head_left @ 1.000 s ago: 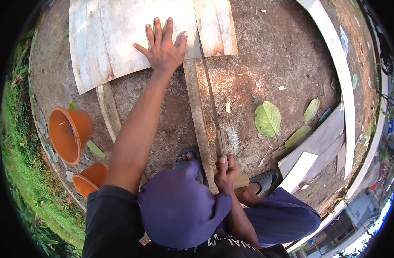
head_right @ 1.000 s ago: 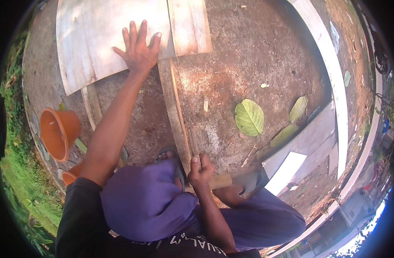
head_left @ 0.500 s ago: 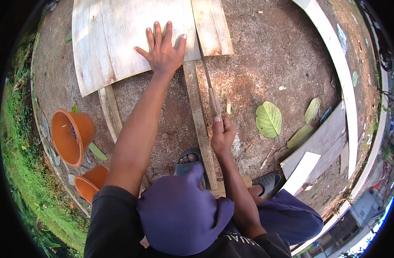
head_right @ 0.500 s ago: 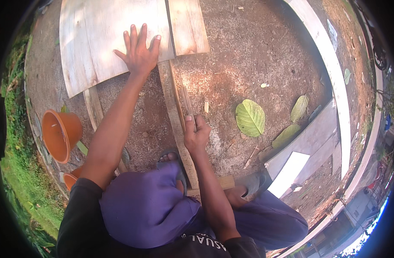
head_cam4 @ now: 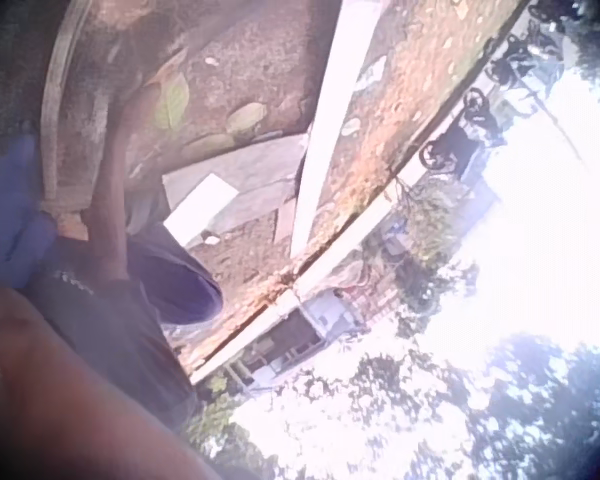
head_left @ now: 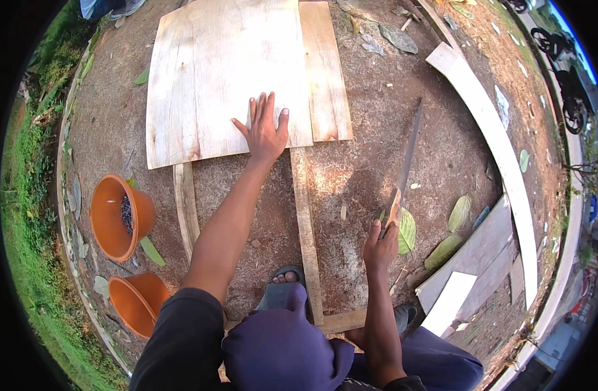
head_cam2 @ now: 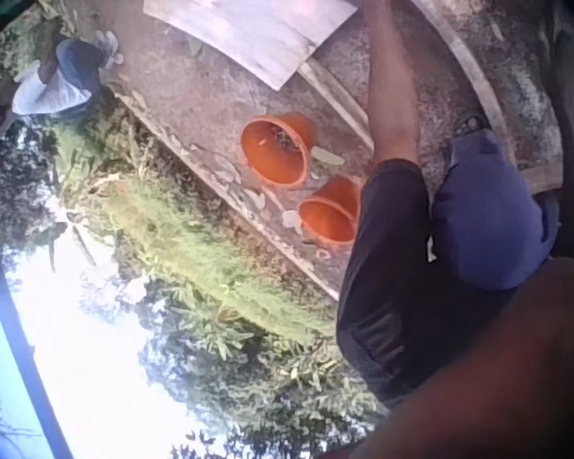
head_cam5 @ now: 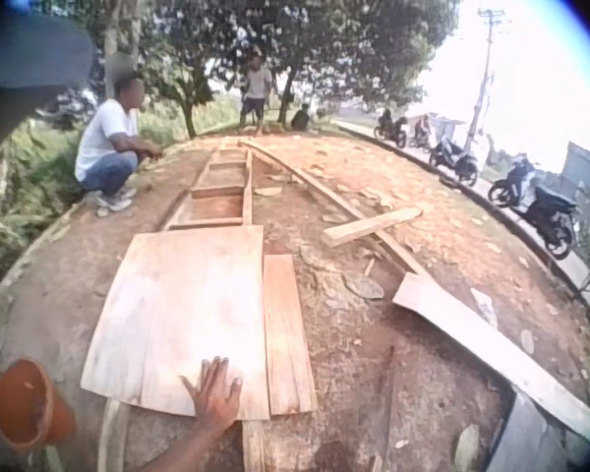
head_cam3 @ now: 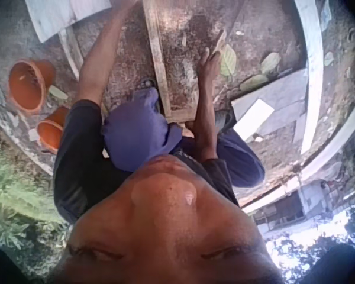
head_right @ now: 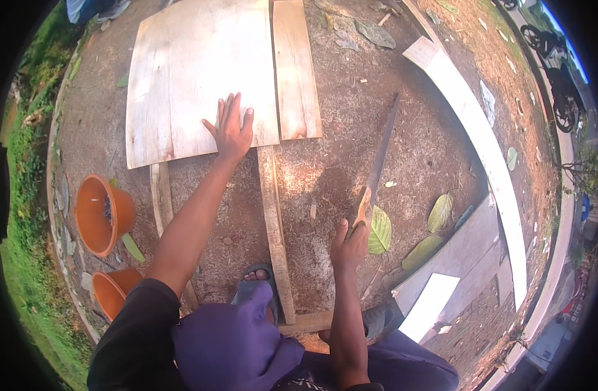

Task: The person positions a wooden plank on a makeshift workbench, then uses a hand saw to cut the plank in half. After completing the cut, the person uses a tape measure to measure the wooden frame and the cut plank.

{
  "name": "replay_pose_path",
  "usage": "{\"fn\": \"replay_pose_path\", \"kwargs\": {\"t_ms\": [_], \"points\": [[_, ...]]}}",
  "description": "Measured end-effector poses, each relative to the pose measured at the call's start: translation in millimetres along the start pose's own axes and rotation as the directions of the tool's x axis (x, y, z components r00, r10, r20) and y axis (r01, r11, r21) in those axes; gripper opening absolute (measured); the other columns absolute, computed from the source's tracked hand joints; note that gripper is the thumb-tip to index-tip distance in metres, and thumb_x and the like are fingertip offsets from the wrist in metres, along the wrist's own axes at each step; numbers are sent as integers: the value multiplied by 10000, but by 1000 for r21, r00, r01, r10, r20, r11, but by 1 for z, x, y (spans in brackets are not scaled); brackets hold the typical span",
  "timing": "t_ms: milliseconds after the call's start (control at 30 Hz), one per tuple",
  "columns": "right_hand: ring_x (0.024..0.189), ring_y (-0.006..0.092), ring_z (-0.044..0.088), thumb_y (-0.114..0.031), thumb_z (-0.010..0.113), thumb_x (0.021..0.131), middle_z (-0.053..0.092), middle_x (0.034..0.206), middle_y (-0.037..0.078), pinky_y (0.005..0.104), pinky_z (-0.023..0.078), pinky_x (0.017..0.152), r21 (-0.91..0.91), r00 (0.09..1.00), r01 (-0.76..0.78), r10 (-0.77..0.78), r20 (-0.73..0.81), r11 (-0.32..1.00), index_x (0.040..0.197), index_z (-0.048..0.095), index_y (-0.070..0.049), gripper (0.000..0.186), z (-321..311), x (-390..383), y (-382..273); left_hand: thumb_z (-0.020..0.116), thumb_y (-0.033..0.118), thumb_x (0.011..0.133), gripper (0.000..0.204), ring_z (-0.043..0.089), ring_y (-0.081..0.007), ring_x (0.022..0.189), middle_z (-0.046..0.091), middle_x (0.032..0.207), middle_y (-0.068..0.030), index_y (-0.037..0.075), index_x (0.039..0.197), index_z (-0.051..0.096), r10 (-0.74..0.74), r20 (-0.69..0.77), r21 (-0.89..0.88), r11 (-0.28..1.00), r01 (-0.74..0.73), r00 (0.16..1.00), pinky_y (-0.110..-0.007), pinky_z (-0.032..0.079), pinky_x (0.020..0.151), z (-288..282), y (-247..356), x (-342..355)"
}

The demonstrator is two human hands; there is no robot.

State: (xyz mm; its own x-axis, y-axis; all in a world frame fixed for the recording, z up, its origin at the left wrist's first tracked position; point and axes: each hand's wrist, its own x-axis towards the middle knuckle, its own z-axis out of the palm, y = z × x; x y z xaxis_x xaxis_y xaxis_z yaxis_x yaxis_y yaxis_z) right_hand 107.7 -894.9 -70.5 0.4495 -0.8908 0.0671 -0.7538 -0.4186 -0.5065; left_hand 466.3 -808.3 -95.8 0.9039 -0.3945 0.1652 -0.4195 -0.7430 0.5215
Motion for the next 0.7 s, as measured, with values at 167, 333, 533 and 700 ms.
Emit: {"fn": "replay_pose_path", "kwargs": {"t_ms": [167, 333, 533, 700], "points": [[848, 450, 573, -258, 647, 964, 570, 897, 237, 525, 447, 746, -73, 991, 122, -118, 65, 990, 996, 521, 19, 306, 1, -5, 37, 521, 210, 1046, 364, 566, -367, 1236, 587, 1314, -226, -49, 1288, 603, 103, -263, -316, 930, -187, 959, -474, 453, 1037, -52, -5, -60], [903, 449, 577, -247, 667, 929, 577, 941, 233, 534, 459, 773, -125, 988, 140, -130, 85, 982, 970, 515, 4, 296, 3, -17, 46, 609, 267, 1025, 370, 621, -320, 1070, 642, 1152, -196, -44, 1225, 631, -411, 4, -732, 620, 282, 912, -421, 533, 908, -66, -38, -109], [977, 464, 569, -211, 667, 889, 590, 990, 254, 542, 457, 839, -93, 989, 77, -65, 130, 993, 1041, 549, 18, 299, -7, -20, 44, 725, 428, 930, 831, 386, -324, 1423, 351, 1529, -191, 34, 1517, 287, -420, 519, -812, -514, 276, 745, -514, 290, 1238, -68, -57, -61], [1119, 495, 525, -176, 662, 890, 526, 1205, 304, 542, 442, 945, -54, 978, 77, -65, 198, 996, 1268, 481, 35, 469, -15, -23, 29, 711, 282, 936, 614, 455, -312, 1362, 500, 1435, -111, 74, 1444, 437, -370, 550, -813, -443, 378, 749, -479, 402, 1122, -65, -82, -28]]}}
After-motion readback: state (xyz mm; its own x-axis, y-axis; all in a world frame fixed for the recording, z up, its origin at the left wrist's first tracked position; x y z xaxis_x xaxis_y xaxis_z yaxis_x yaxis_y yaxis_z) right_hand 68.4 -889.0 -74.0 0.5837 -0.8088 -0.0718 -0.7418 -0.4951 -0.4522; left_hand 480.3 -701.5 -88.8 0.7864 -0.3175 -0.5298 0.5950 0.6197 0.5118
